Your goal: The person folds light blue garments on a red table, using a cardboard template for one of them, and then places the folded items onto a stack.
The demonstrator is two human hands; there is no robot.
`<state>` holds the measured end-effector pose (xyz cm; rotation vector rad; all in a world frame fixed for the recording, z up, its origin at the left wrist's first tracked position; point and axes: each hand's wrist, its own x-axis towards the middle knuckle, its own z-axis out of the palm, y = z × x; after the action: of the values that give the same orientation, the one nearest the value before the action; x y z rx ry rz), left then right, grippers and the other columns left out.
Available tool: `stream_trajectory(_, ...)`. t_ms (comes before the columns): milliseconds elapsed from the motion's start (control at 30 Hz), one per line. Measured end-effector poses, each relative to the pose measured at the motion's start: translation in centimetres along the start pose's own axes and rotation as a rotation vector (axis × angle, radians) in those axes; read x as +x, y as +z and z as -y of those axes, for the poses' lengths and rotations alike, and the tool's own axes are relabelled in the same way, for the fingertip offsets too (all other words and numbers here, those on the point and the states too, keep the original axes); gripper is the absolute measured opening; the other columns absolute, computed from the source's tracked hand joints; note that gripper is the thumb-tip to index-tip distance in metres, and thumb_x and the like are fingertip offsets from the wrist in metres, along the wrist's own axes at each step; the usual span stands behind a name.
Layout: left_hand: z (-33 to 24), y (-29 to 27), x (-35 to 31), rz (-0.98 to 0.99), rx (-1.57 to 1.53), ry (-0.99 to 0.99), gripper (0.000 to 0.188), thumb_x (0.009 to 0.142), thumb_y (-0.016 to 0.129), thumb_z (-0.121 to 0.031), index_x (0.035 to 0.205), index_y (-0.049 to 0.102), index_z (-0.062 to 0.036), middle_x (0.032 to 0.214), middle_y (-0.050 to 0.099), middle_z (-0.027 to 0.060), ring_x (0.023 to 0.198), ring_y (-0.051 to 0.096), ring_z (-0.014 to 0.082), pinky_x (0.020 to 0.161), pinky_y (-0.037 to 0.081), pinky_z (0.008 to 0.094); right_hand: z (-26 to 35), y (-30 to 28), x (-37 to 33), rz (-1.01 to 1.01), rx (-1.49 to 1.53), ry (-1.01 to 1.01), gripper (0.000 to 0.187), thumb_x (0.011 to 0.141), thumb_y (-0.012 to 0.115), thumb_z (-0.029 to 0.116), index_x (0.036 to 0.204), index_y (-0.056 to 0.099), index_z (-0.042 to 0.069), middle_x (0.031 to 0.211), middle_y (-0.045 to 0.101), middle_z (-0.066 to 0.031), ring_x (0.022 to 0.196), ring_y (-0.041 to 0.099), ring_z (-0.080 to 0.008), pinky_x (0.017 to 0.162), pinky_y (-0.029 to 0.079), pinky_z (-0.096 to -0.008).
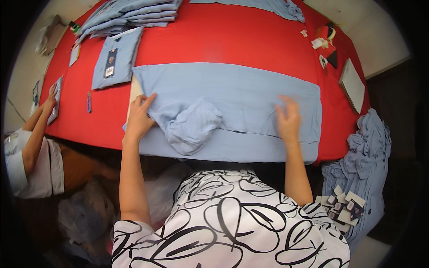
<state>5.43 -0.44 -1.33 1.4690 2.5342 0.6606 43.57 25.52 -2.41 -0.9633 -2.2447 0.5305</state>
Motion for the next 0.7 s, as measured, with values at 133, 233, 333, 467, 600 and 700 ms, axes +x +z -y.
stream_trajectory(133,0.3,-0.9,-1.0,0.019,-0.054,0.008,0.065,0.065,0.075,-0.003,0.127,0.061,-0.0149,0.13,0.05,0.0123,0.123,0.046,0.0357,0.105,0.042,0.0424,12.3,5.3,0.3,0.407,0.186,-0.353,0.046,0.079,0.072,0.011,0.124,0.061,0.007,0.116,0.061,-0.013,0.116,0.051,-0.0334,0.105,0.034,-0.049)
stream_trajectory(233,0.8,-0.7,-1.5,-0.036,0.113,0.055,0.059,0.065,0.075,-0.005,0.122,0.06,-0.0143,0.131,0.05,0.0126,0.124,0.046,0.0373,0.106,0.04,0.0447,15.3,5.7,-1.5,0.634,0.192,-0.597,0.041,0.08,0.069,0.008,0.12,0.061,0.009,0.096,0.059,-0.0107,0.103,0.055,-0.0337,0.092,0.041,-0.0482)
stream_trajectory(333,1.0,-0.2,-1.8,-0.057,-0.005,0.046,0.055,0.067,0.075,-0.006,0.118,0.059,-0.0142,0.132,0.049,0.0131,0.124,0.045,0.0383,0.107,0.039,0.0464,19.2,1.2,-3.1,1.032,0.493,-0.399,0.018,0.09,0.059,0.007,0.107,0.066,0.008,0.092,0.058,-0.0123,0.088,0.06,-0.0307,0.078,0.048,-0.0369)
stream_trajectory(467,1.3,-0.1,-1.6,-0.044,-0.063,0.034,0.057,0.066,0.079,-0.008,0.118,0.058,-0.0126,0.133,0.049,0.0132,0.124,0.045,0.0376,0.106,0.04,0.045,18.4,-1.8,-1.7,1.223,0.887,-0.112,0.015,0.095,0.059,0.012,0.102,0.071,0.006,0.095,0.061,-0.0075,0.091,0.062,-0.0226,0.084,0.049,-0.0324)
stream_trajectory(600,1.4,-0.4,-1.6,-0.026,-0.07,0.009,0.06,0.064,0.085,-0.014,0.118,0.059,-0.0079,0.132,0.049,0.0136,0.125,0.045,0.0365,0.105,0.041,0.0438,12.5,-2.5,-1.8,0.536,1.475,0.694,0.02,0.094,0.062,0.011,0.11,0.065,0.001,0.094,0.062,-0.0041,0.085,0.06,-0.0135,0.079,0.048,-0.026)
stream_trajectory(700,0.5,-1.0,-1.2,0.012,-0.053,-0.015,0.062,0.064,0.087,-0.019,0.118,0.059,-0.0056,0.132,0.048,0.014,0.125,0.045,0.0361,0.105,0.042,0.0433,4.9,-3.4,-2.5,0.38,0.939,0.726,0.017,0.094,0.06,0.008,0.108,0.064,-0.001,0.1,0.063,-0.0052,0.082,0.06,-0.0124,0.076,0.051,-0.0275)
